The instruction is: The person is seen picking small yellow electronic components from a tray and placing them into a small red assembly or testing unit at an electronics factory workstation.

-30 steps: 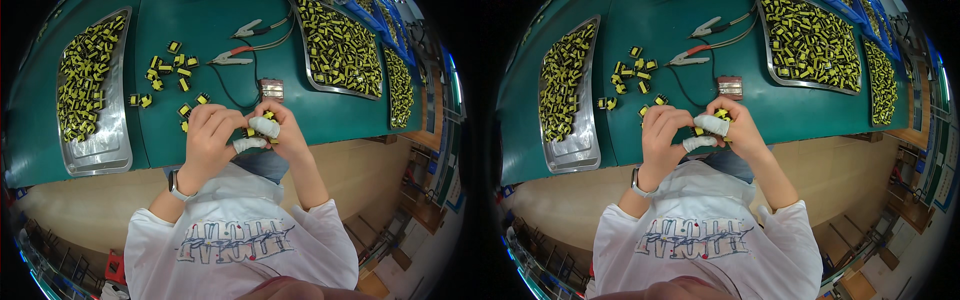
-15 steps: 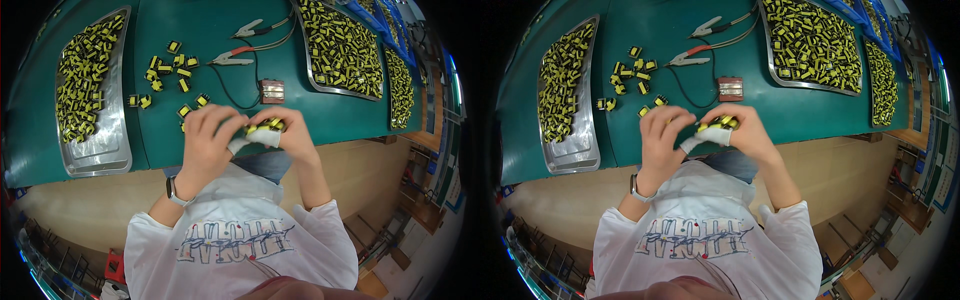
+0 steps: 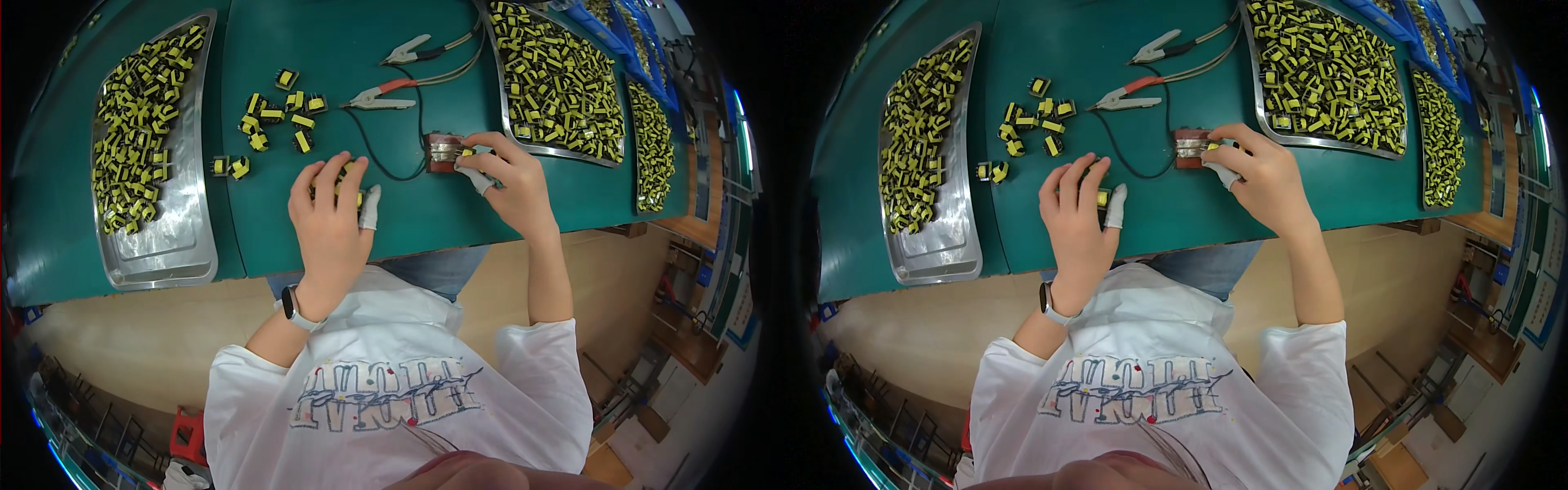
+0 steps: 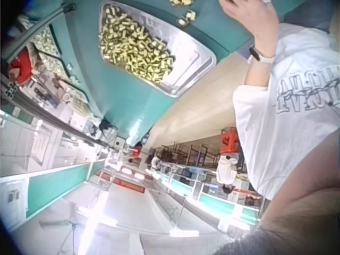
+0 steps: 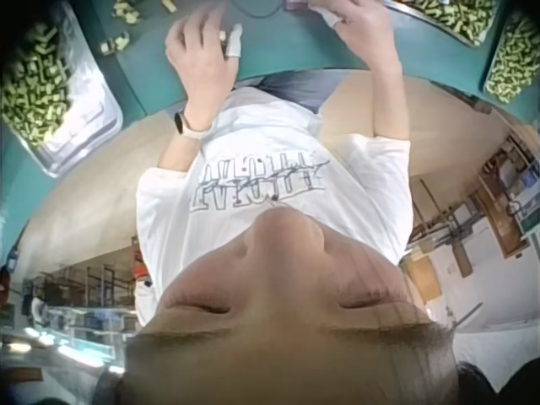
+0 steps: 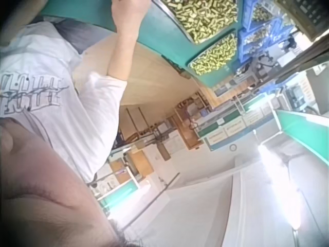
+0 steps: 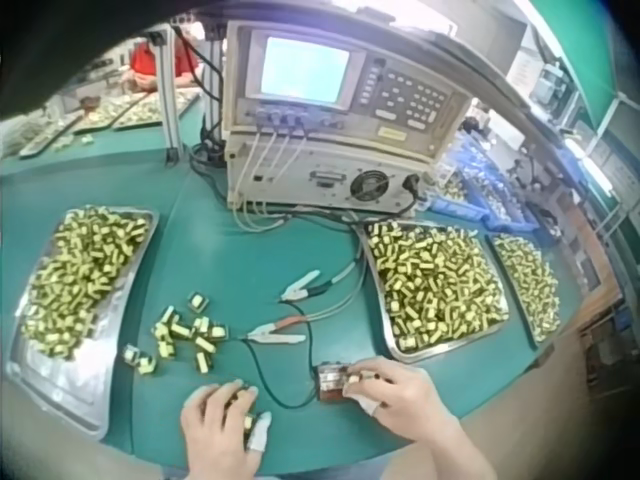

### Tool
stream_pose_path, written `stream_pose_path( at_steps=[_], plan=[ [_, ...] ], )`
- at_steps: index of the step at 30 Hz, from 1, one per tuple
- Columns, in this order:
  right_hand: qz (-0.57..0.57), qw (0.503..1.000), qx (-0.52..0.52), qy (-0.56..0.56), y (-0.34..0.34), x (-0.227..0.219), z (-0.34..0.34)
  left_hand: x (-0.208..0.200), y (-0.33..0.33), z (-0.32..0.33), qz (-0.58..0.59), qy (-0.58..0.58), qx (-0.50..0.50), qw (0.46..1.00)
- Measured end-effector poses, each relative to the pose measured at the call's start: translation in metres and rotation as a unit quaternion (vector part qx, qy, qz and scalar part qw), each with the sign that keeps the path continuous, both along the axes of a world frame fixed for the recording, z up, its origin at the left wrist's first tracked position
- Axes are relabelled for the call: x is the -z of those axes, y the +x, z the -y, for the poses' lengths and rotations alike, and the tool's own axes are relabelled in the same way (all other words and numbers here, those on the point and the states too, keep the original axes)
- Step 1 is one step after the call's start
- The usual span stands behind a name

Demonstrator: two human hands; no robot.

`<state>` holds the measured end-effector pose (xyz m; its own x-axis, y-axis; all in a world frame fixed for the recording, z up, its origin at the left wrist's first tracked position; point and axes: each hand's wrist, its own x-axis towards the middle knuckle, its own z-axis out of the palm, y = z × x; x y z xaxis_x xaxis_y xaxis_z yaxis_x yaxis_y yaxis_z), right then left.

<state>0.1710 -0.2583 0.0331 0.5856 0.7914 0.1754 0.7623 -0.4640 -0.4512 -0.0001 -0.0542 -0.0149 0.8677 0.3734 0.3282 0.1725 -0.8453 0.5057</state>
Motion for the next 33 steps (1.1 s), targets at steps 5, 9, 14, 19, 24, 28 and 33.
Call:
stream_pose_path(
  at_steps=[5,9,14,19,24,28,33],
  plan=[
    [-0.03,0.998,-0.027,-0.038,0.007,-0.003,0.003,-0.003,0.003,0.008,-0.006,0.021,0.03,0.999],
    [-0.034,0.997,0.054,0.05,0.036,-0.01,0.009,-0.002,0.004,0.006,0.002,0.014,0.032,0.999],
    [0.182,0.947,0.249,0.092,0.12,-0.015,0.04,-0.002,0.002,0.004,-0.003,0.021,0.066,0.998],
    [0.198,0.952,0.228,0.042,0.186,-0.011,0.043,-0.001,0.004,0.004,0.019,0.013,0.072,0.997],
    [0.135,0.977,0.165,-0.004,0.242,0.005,0.023,0.001,0.002,0.001,0.025,0.016,0.062,0.998],
    [0.136,0.976,0.166,-0.029,0.288,0.026,0.039,0.001,0.004,0.003,0.029,0.003,0.072,0.997],
    [0.099,0.985,0.143,0.015,0.267,0.02,0.024,-0.001,0.003,0.001,0.016,-0.011,0.068,0.997]
  ],
)
